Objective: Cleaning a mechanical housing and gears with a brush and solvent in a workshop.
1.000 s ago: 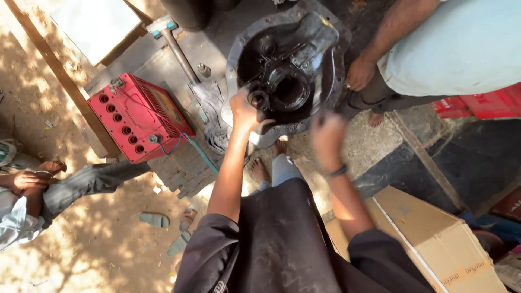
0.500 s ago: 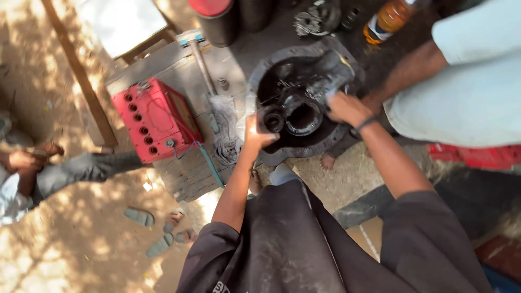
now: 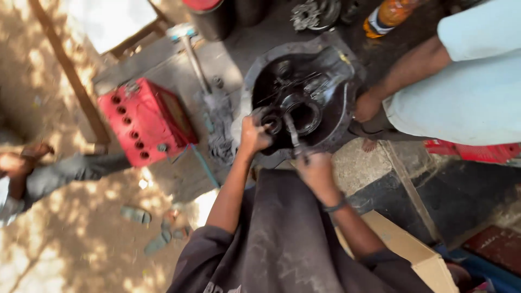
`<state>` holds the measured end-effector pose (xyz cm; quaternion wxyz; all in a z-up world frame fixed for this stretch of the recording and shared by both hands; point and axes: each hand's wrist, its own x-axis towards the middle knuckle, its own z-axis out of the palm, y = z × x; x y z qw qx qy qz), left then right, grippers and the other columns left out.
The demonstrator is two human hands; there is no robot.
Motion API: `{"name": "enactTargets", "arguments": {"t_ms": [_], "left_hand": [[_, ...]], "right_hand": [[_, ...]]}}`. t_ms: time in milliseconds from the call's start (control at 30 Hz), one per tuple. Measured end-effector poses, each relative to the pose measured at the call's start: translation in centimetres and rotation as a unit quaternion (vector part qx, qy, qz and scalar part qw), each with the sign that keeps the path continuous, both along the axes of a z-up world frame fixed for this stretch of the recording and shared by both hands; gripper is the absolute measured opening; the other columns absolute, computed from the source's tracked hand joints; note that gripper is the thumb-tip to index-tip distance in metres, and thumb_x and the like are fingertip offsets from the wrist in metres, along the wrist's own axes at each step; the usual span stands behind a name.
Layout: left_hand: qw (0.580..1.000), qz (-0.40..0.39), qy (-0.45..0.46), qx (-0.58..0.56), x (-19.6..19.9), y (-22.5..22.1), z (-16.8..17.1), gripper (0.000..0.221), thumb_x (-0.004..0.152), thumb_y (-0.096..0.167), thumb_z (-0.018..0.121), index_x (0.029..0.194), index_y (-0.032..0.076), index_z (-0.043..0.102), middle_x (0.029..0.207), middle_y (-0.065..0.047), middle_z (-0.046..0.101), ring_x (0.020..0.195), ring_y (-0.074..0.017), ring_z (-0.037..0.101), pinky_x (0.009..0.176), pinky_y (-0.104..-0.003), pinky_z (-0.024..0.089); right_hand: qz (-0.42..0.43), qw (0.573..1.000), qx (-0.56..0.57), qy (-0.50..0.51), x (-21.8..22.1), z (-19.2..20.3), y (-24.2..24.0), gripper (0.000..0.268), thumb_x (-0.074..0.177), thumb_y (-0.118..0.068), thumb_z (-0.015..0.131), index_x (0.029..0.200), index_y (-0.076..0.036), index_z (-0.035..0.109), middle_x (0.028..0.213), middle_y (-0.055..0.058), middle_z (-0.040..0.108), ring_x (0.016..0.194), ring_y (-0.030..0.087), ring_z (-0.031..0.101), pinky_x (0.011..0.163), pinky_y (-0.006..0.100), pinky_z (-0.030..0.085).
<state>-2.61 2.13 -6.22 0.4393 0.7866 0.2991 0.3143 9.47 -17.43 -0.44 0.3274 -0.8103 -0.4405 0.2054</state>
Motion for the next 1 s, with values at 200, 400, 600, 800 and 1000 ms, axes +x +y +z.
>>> {"name": "enactTargets", "arguments": {"t_ms": [200, 400, 600, 800, 1000], "left_hand": [[0.997, 0.004, -0.075, 0.017, 0.2, 0.0, 0.0, 0.053, 0.066, 0.005, 0.077, 0.118, 0.003, 0.069, 0.109, -0.020, 0.073, 0.097, -0.0352, 0.074, 0.088, -0.042, 0.059], [0.995, -0.002, -0.038, 0.088, -0.1, 0.5, -2.0, 0.054, 0.070, 0.002, 0.073, 0.124, 0.004, 0.065, 0.105, -0.019, 0.073, 0.096, -0.0429, 0.069, 0.085, -0.044, 0.058], [0.978, -0.039, -0.163, 0.128, 0.1, 0.3, 0.9, 0.046, 0.075, -0.008, 0.070, 0.120, -0.004, 0.063, 0.103, -0.023, 0.070, 0.091, -0.0450, 0.070, 0.081, -0.043, 0.058], [0.979, -0.035, -0.152, 0.131, -0.1, 0.2, 0.4, 0.044, 0.072, -0.012, 0.063, 0.116, -0.006, 0.064, 0.106, -0.027, 0.069, 0.096, -0.0467, 0.067, 0.084, -0.043, 0.057], [0.985, -0.040, -0.159, 0.058, 0.3, 0.2, 0.2, 0.038, 0.067, -0.006, 0.067, 0.105, -0.006, 0.068, 0.100, -0.022, 0.070, 0.093, -0.0371, 0.067, 0.087, -0.037, 0.054]], "right_hand": [[0.020, 0.987, 0.114, -0.109, -4.7, -6.9, 0.9, 0.023, 0.095, -0.008, 0.063, 0.112, 0.006, 0.069, 0.074, 0.026, 0.064, 0.064, 0.043, 0.064, 0.055, 0.047, 0.050], [-0.049, 0.996, -0.009, -0.076, -8.3, -5.1, 2.6, 0.041, 0.094, -0.010, 0.063, 0.129, 0.013, 0.060, 0.064, 0.027, 0.062, 0.055, 0.044, 0.063, 0.049, 0.051, 0.048], [-0.082, 0.994, 0.029, -0.060, -8.6, -8.9, 2.7, 0.023, 0.103, -0.016, 0.063, 0.092, 0.004, 0.068, 0.072, 0.025, 0.062, 0.064, 0.042, 0.064, 0.054, 0.050, 0.048], [-0.167, 0.976, 0.083, 0.111, -2.1, -6.4, -2.1, 0.019, 0.096, -0.012, 0.063, 0.091, 0.004, 0.071, 0.067, 0.015, 0.065, 0.057, 0.027, 0.063, 0.049, 0.040, 0.046], [-0.056, 0.990, -0.131, 0.014, 13.5, -0.7, 1.3, 0.030, 0.087, -0.013, 0.076, 0.110, 0.005, 0.072, 0.075, 0.022, 0.070, 0.061, 0.028, 0.069, 0.055, 0.041, 0.051]]}}
